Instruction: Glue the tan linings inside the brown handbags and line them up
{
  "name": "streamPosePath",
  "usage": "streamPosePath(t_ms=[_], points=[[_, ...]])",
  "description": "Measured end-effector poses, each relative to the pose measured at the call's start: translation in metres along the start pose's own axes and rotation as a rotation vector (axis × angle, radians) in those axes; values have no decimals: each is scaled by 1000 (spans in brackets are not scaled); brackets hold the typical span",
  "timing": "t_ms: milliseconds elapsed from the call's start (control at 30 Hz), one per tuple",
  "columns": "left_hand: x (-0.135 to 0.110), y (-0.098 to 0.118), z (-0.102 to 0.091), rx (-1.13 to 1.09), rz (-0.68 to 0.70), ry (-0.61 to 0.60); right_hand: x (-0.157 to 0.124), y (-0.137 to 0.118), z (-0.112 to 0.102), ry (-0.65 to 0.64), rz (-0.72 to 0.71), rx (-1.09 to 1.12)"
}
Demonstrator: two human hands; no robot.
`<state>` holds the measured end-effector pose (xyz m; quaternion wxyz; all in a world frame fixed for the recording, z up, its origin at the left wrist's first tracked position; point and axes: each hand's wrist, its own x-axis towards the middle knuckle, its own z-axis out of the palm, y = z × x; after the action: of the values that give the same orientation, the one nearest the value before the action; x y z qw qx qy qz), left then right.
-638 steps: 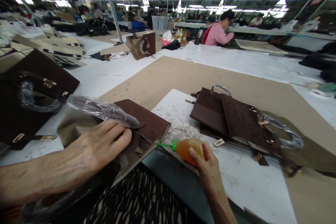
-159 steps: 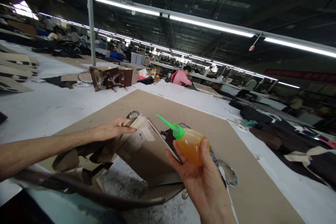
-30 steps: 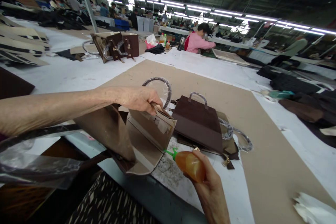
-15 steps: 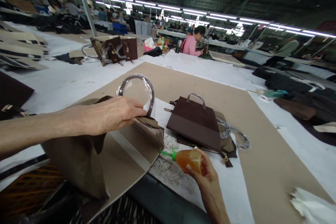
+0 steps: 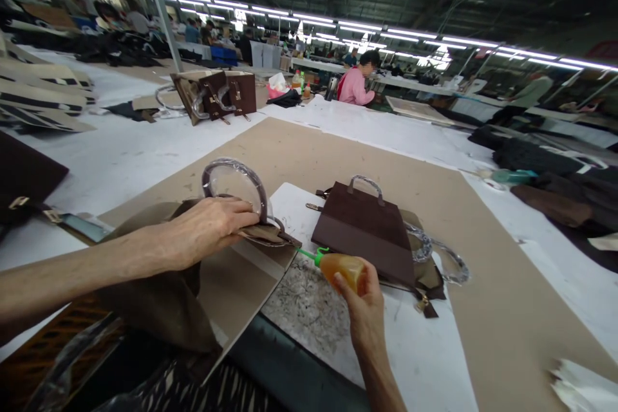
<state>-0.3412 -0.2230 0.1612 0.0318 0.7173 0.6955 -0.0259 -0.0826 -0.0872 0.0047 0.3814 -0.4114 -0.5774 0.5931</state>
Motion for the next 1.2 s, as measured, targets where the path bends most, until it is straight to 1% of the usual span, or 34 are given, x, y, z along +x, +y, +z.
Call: streamPosePath(t_ms=[200, 367, 567, 800, 1067, 1200], points=[[-1, -1, -4, -39, 3, -5, 10, -3, 7, 2, -78, -116], [0, -2, 0, -39, 16, 13, 11, 0, 6, -16, -89, -159], [-3, -4, 2, -60, 28, 27, 5, 5, 0, -74, -51, -167], [-3, -5, 7, -62, 34, 44, -4, -2, -2, -114, 18, -138], [-6, -3, 6, -69, 39, 31, -11, -2, -6, -120, 123, -46], [-6, -3, 6, -74, 35, 24, -13, -2, -6, -127, 144, -31]])
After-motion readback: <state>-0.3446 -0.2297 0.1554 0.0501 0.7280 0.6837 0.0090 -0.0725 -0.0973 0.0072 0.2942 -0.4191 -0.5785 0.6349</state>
